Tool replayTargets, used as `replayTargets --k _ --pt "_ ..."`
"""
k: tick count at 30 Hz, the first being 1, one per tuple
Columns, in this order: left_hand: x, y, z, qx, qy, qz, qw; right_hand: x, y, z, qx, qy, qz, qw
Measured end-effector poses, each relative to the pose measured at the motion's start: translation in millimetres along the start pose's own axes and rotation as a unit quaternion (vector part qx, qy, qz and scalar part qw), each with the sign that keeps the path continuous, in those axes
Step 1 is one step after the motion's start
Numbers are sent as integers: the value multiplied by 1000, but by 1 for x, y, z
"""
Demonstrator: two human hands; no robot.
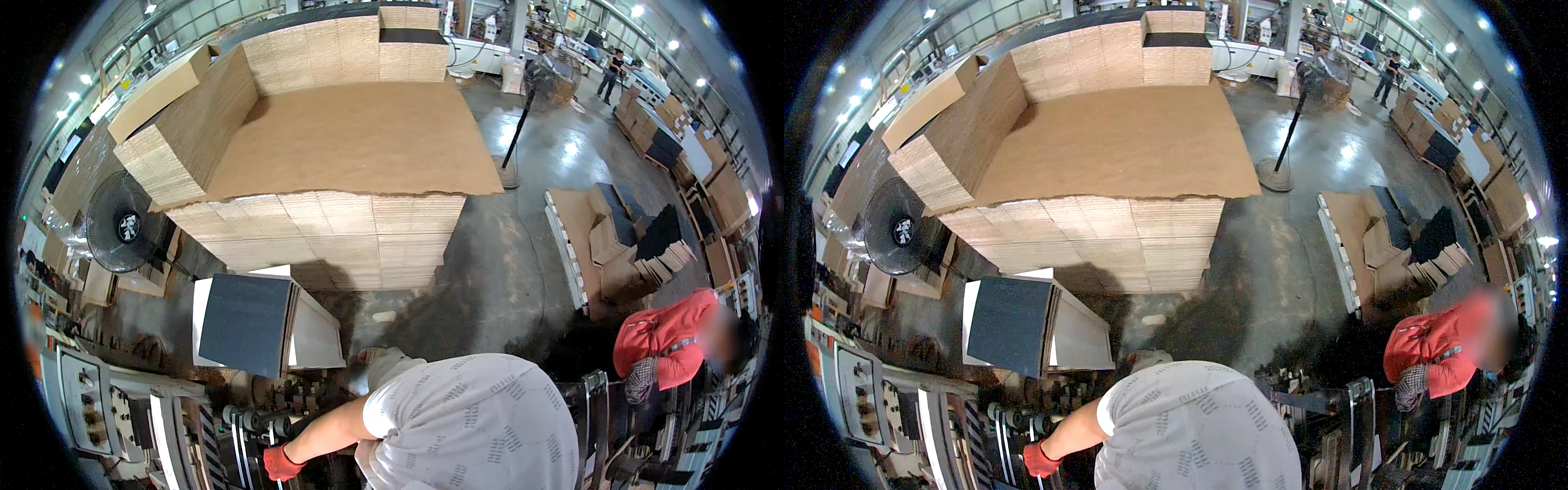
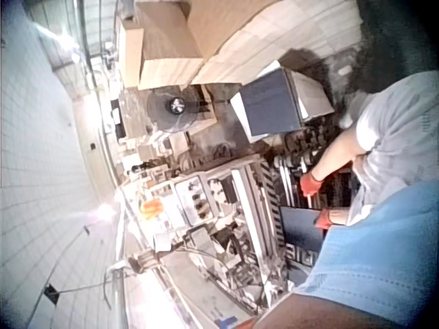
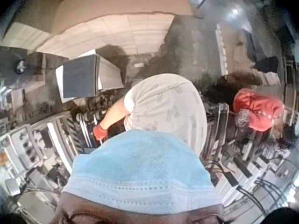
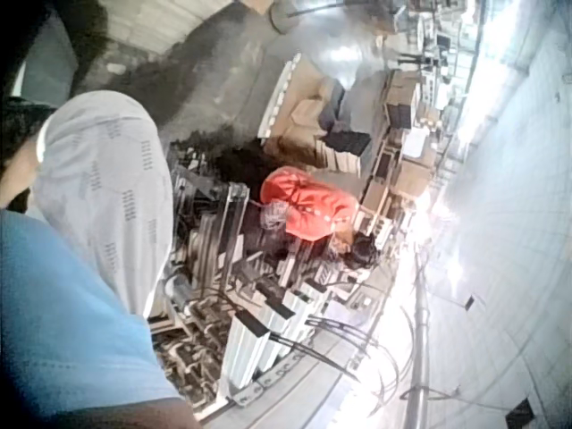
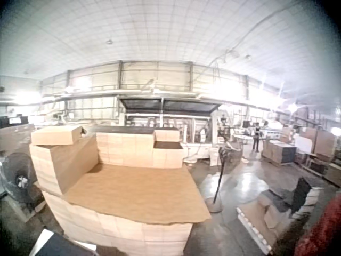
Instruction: The person repeatedly picks up dark rectangular panels from a machine and stacks them into a cardboard box. The person wears red gloves and handles the panels one at a time, placing them into the box with protective cardboard dividers.
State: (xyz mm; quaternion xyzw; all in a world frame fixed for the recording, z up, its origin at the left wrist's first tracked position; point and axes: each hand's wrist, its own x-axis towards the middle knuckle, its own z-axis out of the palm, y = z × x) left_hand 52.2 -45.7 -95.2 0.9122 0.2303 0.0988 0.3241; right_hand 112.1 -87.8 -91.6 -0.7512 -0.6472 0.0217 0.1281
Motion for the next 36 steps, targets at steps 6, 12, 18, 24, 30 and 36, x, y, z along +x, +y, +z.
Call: replayTargets --k 6,12,18,24,30,36 --pt "-10 1 -8 16 35 -32 999 -2 7 5 -3 1 -16 1000" --pt "-29 -18 -28 42 93 -81 992 -20 5 -7 80 82 1 993" --pt "-97 -92 -87 55 206 -202 956 -30 -4 -37 221 170 -2 960" --pt "-117 -63 -55 4 262 -155 953 -33 3 -63 220 122 55 966" --pt "-131 37 -16 -442 267 -182 837 -43 15 -79 399 58 130 906" --pt "-173 43 -16 -323 258 -181 892 -112 60 -117 542 61 137 827"
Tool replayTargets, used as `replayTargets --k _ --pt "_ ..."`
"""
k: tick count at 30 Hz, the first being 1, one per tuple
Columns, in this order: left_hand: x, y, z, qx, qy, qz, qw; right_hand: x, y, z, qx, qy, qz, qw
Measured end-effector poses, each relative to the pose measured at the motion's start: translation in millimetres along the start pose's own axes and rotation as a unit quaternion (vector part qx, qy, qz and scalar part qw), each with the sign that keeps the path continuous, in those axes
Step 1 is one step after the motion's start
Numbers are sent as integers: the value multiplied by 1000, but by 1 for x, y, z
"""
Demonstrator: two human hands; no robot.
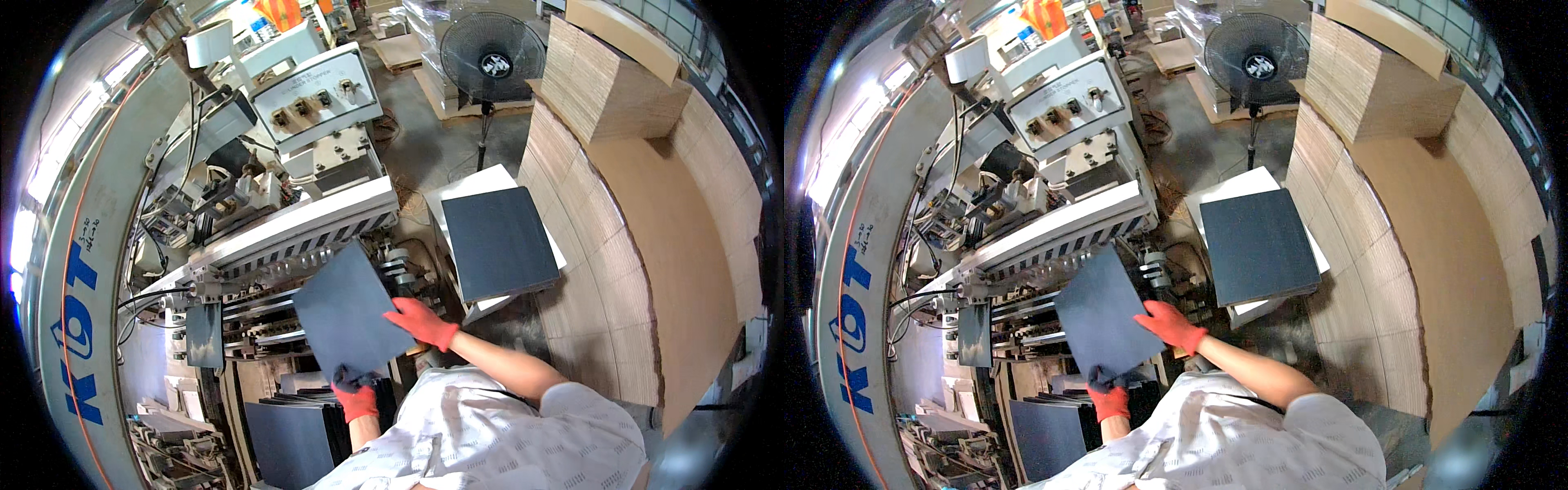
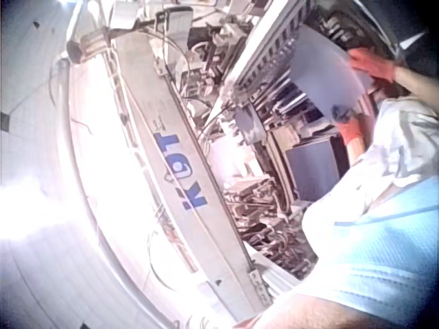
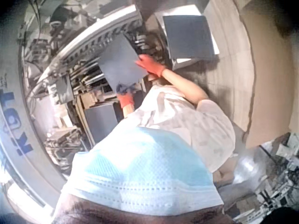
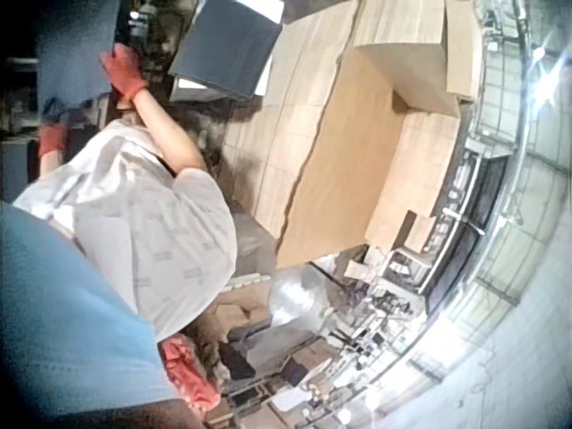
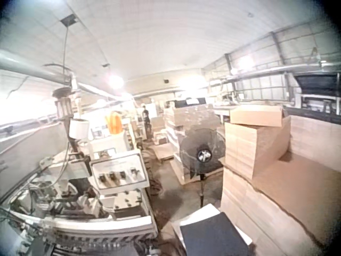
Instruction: The person repeatedly picks up dark rectangular panels from a machine and stacks them into a cardboard box. The person wears red gloves and handles the panels one at a time, placing them into the box with protective cardboard dividers.
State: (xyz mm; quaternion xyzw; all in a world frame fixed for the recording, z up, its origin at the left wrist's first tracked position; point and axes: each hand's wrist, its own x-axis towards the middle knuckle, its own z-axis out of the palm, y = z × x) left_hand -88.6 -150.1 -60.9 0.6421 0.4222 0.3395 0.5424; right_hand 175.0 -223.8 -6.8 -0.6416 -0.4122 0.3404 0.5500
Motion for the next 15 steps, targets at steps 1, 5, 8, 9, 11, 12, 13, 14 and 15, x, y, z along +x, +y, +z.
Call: replayTargets --k 1,5,8,9,11,12,13,14,15 --pt "1 -6 -6 27 17 -3 999 -20 -15 -17 8 -4 15 1000" --pt "-1 -22 -16 -109 53 -33 992 -90 -4 -52 94 56 72 991" --pt "0 36 12 -222 -28 -128 966 -137 -21 -75 178 165 93 966" --pt "6 70 27 -243 -66 -171 953 -144 -18 -86 152 212 91 961" --pt "10 126 60 -202 -170 -162 951 -157 -13 -97 101 299 86 945" --pt "14 133 75 -137 -210 -88 964 -156 -21 -101 53 358 77 929" --pt "21 136 90 -103 -259 -50 959 -156 -8 -114 52 382 77 919" --pt "27 145 107 -108 -280 -46 953 -155 -13 -127 35 399 88 912" --pt "33 157 127 -112 -306 -39 944 -153 -21 -142 19 421 97 902"
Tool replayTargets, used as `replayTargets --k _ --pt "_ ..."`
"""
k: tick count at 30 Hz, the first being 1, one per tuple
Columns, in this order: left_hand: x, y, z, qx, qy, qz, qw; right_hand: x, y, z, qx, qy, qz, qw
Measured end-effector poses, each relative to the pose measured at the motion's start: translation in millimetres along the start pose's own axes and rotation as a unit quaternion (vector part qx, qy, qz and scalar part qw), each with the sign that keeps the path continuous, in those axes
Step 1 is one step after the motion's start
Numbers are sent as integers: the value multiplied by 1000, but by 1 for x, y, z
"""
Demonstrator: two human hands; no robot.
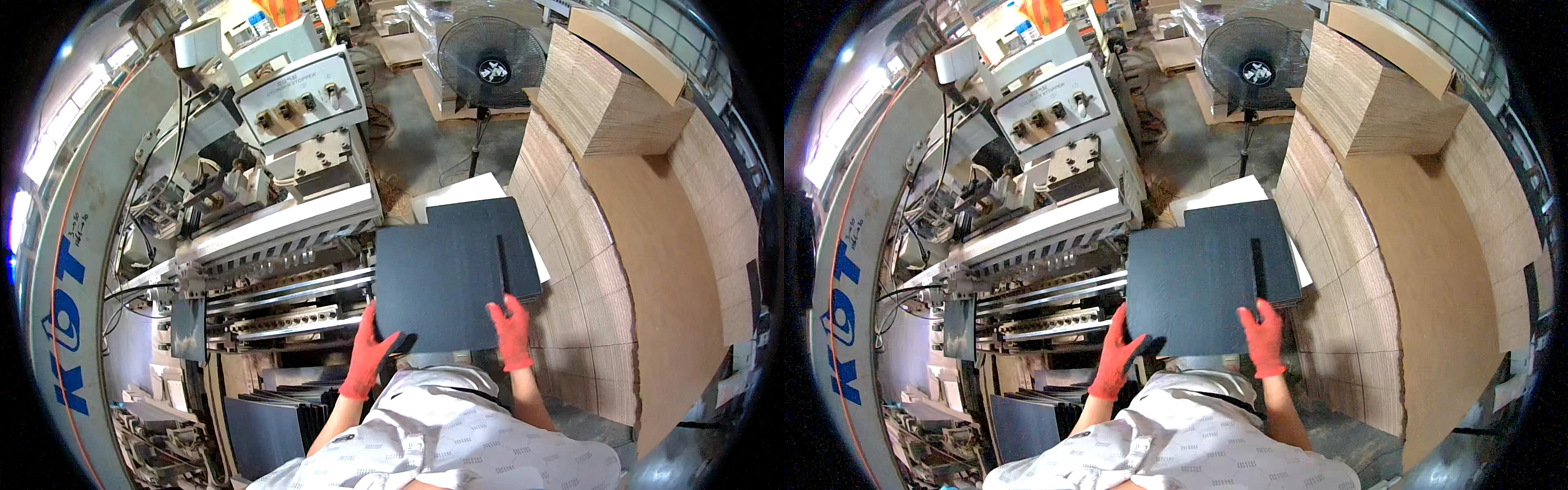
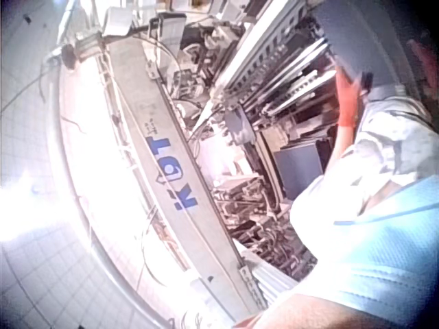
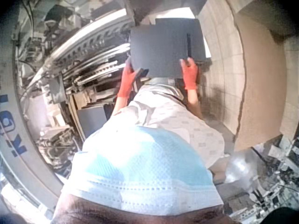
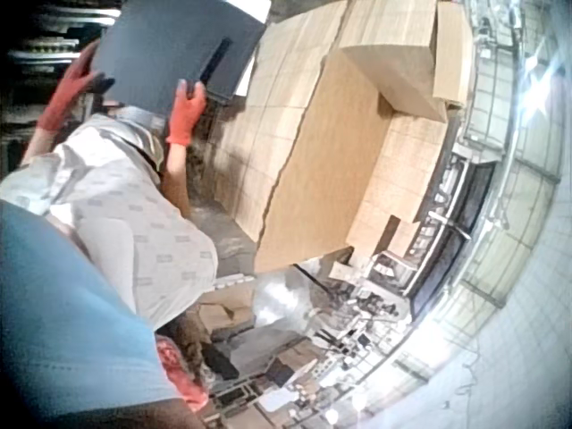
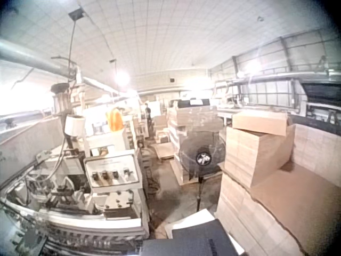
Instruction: The person repeatedly picks up dark rectangular panels from a machine and stacks them into a cardboard box. The person wears red gloves and handles the panels one at a time, placing them into the box with protective cardboard dividers.
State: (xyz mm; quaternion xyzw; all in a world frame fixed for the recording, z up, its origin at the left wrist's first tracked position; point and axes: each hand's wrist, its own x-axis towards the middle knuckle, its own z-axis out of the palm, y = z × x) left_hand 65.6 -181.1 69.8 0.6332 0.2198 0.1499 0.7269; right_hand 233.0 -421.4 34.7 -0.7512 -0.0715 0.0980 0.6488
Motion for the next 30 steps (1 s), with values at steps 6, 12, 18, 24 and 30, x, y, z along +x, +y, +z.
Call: replayTargets --k 6,12,18,24,30 --pt "63 33 55 1 -99 13 995 77 -12 -57 -31 55 -93 994" --pt "83 -26 73 88 -82 21 992 116 24 -81 -517 94 -169 834" --pt "48 -47 39 53 -84 -84 992 122 75 -61 -366 105 -76 922" --pt "9 -45 -10 42 -16 -71 996 98 25 17 -345 88 -346 868" --pt "-3 -30 -23 160 135 51 977 30 9 164 -127 -334 -421 834"
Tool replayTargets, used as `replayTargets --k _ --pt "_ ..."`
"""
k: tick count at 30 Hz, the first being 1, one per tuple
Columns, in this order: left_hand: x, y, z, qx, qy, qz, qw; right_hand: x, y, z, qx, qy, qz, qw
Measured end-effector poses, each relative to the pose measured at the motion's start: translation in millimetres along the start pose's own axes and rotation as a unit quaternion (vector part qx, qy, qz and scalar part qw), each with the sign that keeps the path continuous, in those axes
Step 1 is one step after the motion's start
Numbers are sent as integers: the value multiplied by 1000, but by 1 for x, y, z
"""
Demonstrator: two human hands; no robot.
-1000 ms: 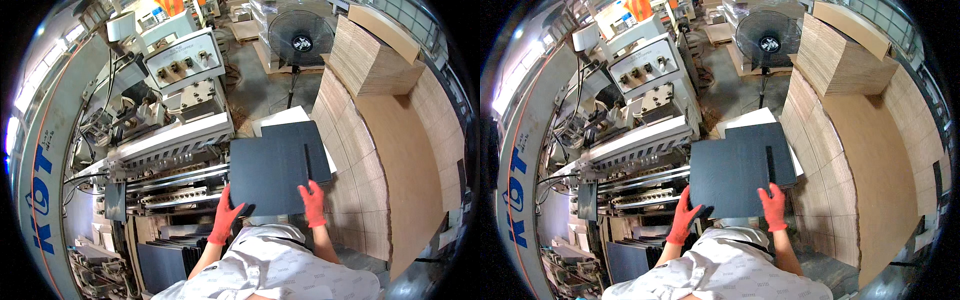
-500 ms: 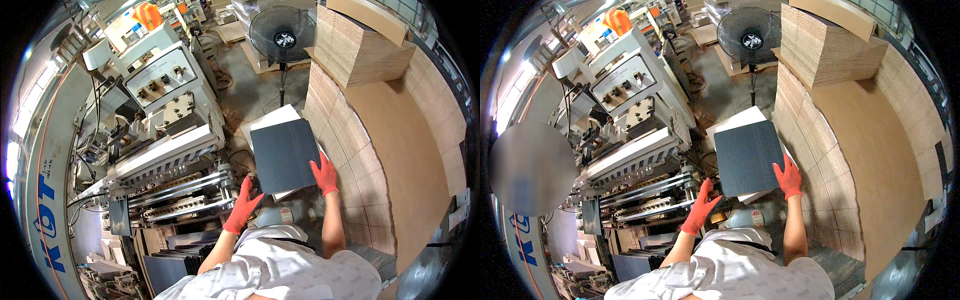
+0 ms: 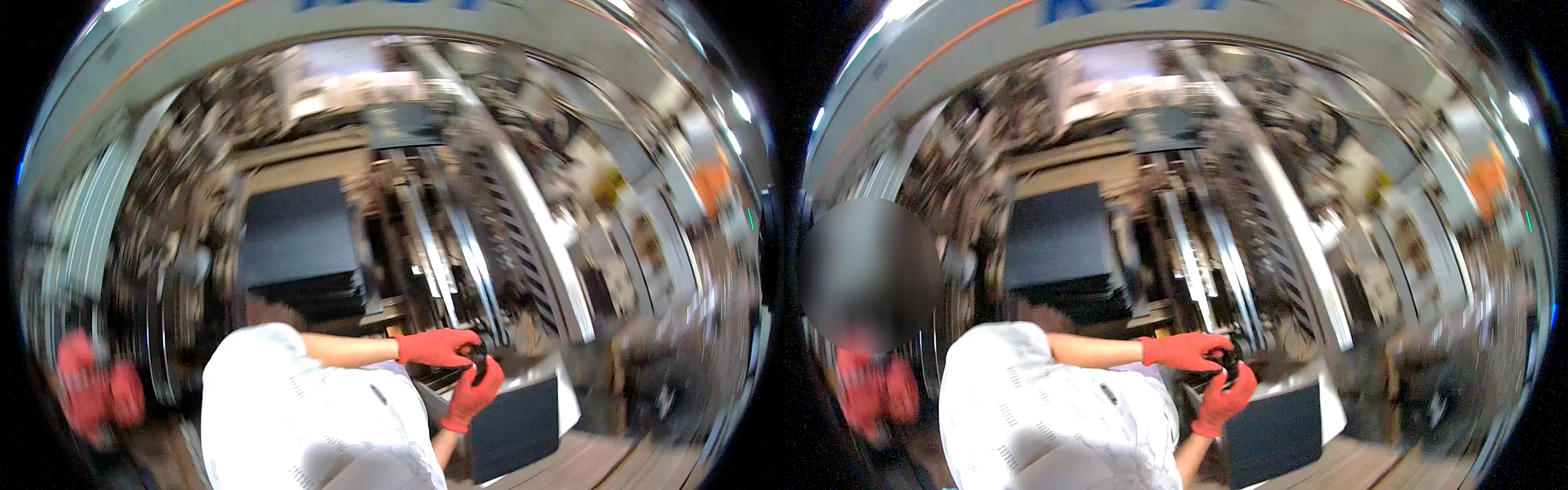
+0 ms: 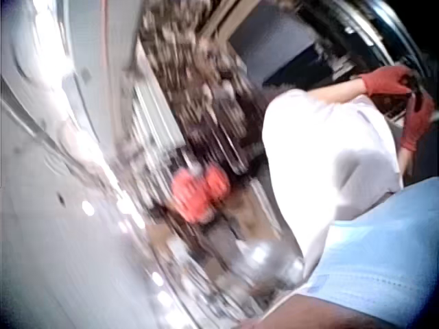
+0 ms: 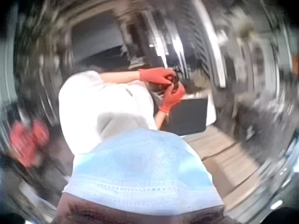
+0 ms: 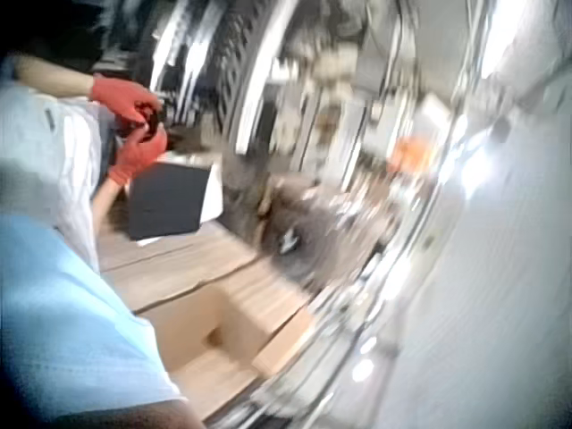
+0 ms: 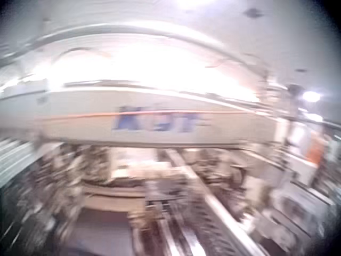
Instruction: The person repeatedly picks up dark rectangular panels from a machine and stacks them into a cardboard box. The person wears red gloves and handles the panels one at a time, placing them into the box with protective cardboard dividers.
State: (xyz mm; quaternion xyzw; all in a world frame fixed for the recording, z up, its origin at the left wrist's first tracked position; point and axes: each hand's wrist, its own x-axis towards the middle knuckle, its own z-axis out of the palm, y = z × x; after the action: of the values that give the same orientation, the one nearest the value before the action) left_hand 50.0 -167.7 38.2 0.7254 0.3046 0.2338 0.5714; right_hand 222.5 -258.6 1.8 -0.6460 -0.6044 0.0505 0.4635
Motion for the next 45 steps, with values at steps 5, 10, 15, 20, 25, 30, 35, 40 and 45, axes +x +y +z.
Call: replayTargets --k 5,10,15,20,25,30,35,40,45 --pt "-36 3 -12 93 250 20 964 17 -11 83 228 -259 -5 939" --pt "-106 21 -79 253 478 28 841 62 -23 118 -224 -377 -132 889" --pt "-213 1 -155 450 631 -188 603 71 -11 125 -76 -359 -162 916" --pt "-275 -65 -177 413 638 -464 454 68 -4 133 -67 -355 -184 914" --pt "-249 -65 -177 402 592 -503 485 68 2 135 -96 -326 -192 921" --pt "-227 -52 -163 402 576 -476 529 67 1 132 -92 -316 -183 926" --pt "-226 -48 -144 437 684 -325 486 69 -4 131 -123 -312 -164 928" --pt "-242 -97 -113 93 916 -183 343 70 -1 134 -111 -316 -152 930" --pt "-253 -94 -109 -435 809 19 395 72 -4 131 -137 -322 -142 926"
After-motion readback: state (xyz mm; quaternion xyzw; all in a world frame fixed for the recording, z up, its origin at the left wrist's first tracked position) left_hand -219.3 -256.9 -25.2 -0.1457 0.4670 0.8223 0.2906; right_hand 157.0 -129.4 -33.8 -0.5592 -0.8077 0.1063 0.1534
